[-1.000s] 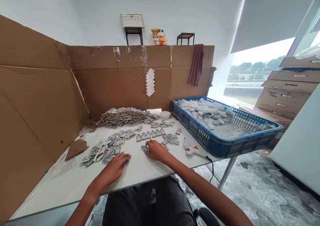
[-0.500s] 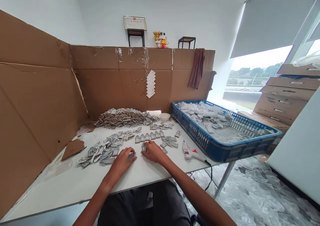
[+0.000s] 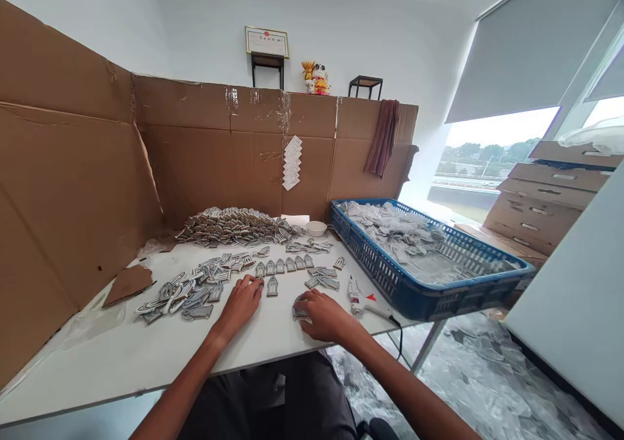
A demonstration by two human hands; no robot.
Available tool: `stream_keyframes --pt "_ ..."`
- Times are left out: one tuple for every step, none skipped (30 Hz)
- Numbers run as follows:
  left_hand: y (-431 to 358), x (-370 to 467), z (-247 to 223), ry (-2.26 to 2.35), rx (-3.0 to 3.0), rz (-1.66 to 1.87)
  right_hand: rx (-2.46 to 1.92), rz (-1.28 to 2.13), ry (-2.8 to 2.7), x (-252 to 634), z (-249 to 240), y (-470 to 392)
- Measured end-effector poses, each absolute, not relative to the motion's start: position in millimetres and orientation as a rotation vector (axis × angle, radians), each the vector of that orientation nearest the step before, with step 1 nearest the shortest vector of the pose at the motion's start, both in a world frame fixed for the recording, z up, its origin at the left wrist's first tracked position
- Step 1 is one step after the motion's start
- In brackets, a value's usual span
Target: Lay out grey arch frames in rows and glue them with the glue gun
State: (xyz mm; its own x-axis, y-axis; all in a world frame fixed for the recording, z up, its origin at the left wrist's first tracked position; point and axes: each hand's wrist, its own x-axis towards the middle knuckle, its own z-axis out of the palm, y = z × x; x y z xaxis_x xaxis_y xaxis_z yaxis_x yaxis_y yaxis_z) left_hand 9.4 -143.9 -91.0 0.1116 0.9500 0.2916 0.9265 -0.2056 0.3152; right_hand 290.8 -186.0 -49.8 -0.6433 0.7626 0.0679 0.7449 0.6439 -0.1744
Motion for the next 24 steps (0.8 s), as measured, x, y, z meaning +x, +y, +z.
stream_keyframes --pt "-144.5 10.1 -90.5 1.944 2.309 0.678 -1.256 0.151 -2.706 290.4 -53.8 -188.2" --pt "-145.4 10.8 -90.0 1.942 2.317 0.686 -1.254 0.108 -2.685 289.6 -57.9 -189.5" --pt "-146.8 11.7 -89.3 1.939 2.325 0.698 -1.249 0.079 -2.666 288.7 -62.0 -190.0" --pt "-148.9 12.6 -88.5 1.935 2.333 0.715 -1.24 0.068 -2.649 287.9 -65.9 -189.8" --pt "-151.9 13.7 -87.7 1.927 2.343 0.737 -1.228 0.072 -2.632 287.5 -69.7 -189.1" --pt "-155.7 14.8 -86.9 1.915 2.355 0.762 -1.214 0.084 -2.613 287.4 -73.3 -188.2" --pt "-160.5 16.1 -86.0 1.898 2.367 0.787 -1.2 0.096 -2.594 287.8 -76.7 -187.4" --pt "-166.1 17.8 -85.0 1.879 2.379 0.809 -1.184 0.104 -2.579 288.6 -80.1 -187.1" --pt "-172.1 19.9 -83.7 1.848 2.396 0.832 -1.167 0.106 -2.564 289.7 -83.5 -187.6" --pt "-178.3 22.7 -82.3 1.8 2.424 0.858 -1.143 0.103 -2.551 291.0 -86.8 -188.9" --pt "-184.1 26.3 -80.7 1.733 2.461 0.882 -1.115 0.096 -2.539 292.4 -89.9 -191.3" --pt "-189.2 30.7 -79.0 1.654 2.501 0.9 -1.085 0.088 -2.529 293.9 -92.7 -194.7" --pt "-193.0 36.2 -77.3 1.574 2.536 0.908 -1.06 0.075 -2.518 295.4 -95.1 -199.1" --pt "-195.4 42.6 -75.9 1.504 2.559 0.901 -1.043 0.062 -2.505 296.8 -97.1 -204.2" --pt "-196.1 49.9 -75.0 1.454 2.566 0.876 -1.036 0.054 -2.492 298.0 -98.5 -209.8" --pt "-195.1 57.9 -74.7 1.427 2.56 0.839 -1.037 0.053 -2.477 299.1 -99.5 -215.3" --pt "-192.6 66.4 -75.2 1.412 2.548 0.801 -1.045 0.062 -2.458 300.1 -100.2 -220.6" --pt "-188.8 75.2 -76.5 1.399 2.537 0.769 -1.057 0.082 -2.432 300.9 -100.8 -225.3" --pt "-184.2 83.9 -78.5 1.387 2.529 0.747 -1.067 0.108 -2.404 301.7 -101.6 -229.0" --pt "-179.2 92.2 -81.0 1.377 2.525 0.732 -1.074 0.135 -2.376 302.6 -102.6 -231.7" --pt "-174.0 99.9 -83.6 1.37 2.523 0.725 -1.084 0.155 -2.346 303.8 -104.0 -233.3" --pt "-169.2 106.5 -86.2 1.367 2.522 0.718 -1.098 0.169 -2.318 305.2 -105.8 -233.9" --pt "-164.9 111.9 -88.6 1.366 2.523 0.708 -1.114 0.178 -2.295 307.0 -107.9 -233.6" --pt "-161.4 115.8 -90.4 1.366 2.526 0.696 -1.13 0.185 -2.276 309.1 -110.2 -232.8"
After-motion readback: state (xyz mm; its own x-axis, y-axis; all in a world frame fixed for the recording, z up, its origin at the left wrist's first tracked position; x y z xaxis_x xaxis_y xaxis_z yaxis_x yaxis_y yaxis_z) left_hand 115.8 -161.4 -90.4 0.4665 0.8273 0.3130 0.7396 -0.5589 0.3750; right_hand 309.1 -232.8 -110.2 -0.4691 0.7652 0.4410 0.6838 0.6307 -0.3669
